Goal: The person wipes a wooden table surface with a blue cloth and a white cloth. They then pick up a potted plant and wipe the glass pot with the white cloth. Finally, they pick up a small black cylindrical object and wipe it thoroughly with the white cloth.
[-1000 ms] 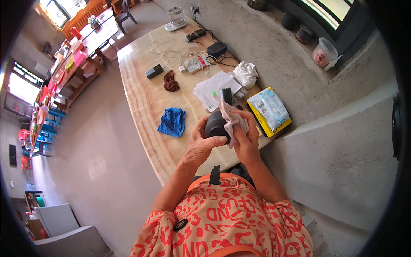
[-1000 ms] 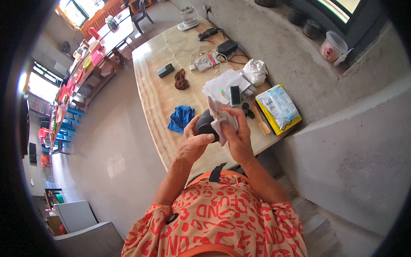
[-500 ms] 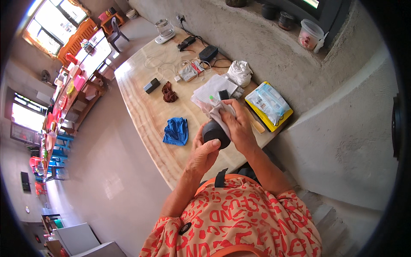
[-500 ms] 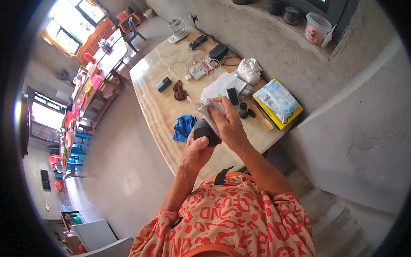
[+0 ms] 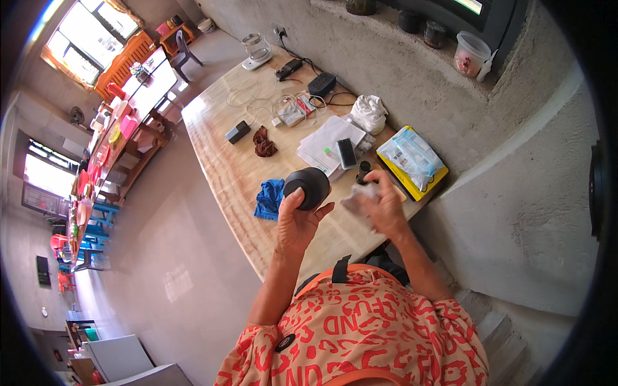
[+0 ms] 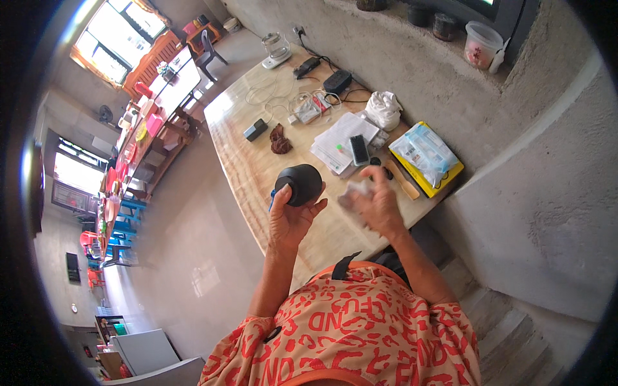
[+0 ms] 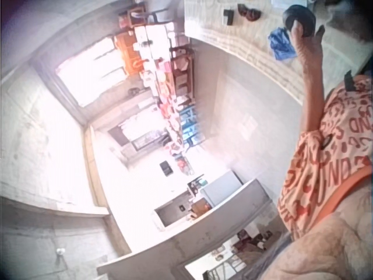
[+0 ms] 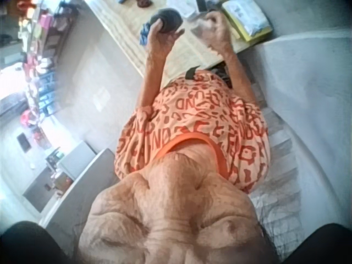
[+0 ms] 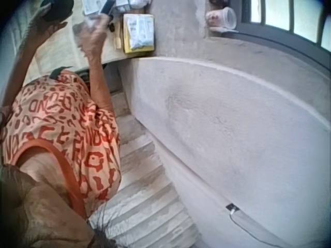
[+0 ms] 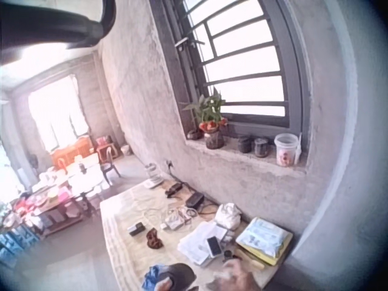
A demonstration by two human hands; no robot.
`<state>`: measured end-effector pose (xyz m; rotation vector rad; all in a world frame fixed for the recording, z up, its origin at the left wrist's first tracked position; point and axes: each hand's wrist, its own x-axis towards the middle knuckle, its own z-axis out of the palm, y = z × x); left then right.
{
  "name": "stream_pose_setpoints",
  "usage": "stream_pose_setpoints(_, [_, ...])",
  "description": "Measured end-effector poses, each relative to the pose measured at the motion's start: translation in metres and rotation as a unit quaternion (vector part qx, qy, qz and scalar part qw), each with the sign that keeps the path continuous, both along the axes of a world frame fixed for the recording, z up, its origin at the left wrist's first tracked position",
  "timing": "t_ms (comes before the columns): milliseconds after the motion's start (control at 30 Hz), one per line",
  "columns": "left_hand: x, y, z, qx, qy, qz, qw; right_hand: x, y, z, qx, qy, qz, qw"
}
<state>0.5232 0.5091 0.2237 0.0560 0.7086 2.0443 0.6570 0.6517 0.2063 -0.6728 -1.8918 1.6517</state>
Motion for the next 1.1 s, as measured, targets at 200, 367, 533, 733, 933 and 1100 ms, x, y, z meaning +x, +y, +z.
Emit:
stream_pose_setpoints(200, [0.023,0.005,0.016,-0.058,0.139,-0.010,0.989,0.004,0.010,0.052,-0.252,0.184,0.048,0.949])
stream_pose_setpoints(367, [0.034,0.006,0.036,-0.111,0.228,-0.043,0.966,-0.003,-0.023,0.072,0.104,0.146,0.031,0.983])
stream_pose_setpoints(533, [0.036,0.003,0.036,-0.151,0.341,-0.075,0.925,-0.025,0.000,0.075,0.146,0.159,0.142,0.966])
stream_pose_setpoints(733, [0.037,0.002,0.041,-0.152,0.280,-0.046,0.947,-0.033,0.010,0.065,0.039,0.036,0.106,0.993])
stream_pose_setpoints(933, [0.033,0.003,0.028,-0.134,0.314,-0.030,0.939,-0.015,-0.003,0.086,0.204,0.121,0.203,0.950])
stream_pose_setpoints(1100, [0.038,0.002,0.030,-0.124,0.337,-0.035,0.933,-0.019,-0.008,0.103,0.330,0.055,0.266,0.904])
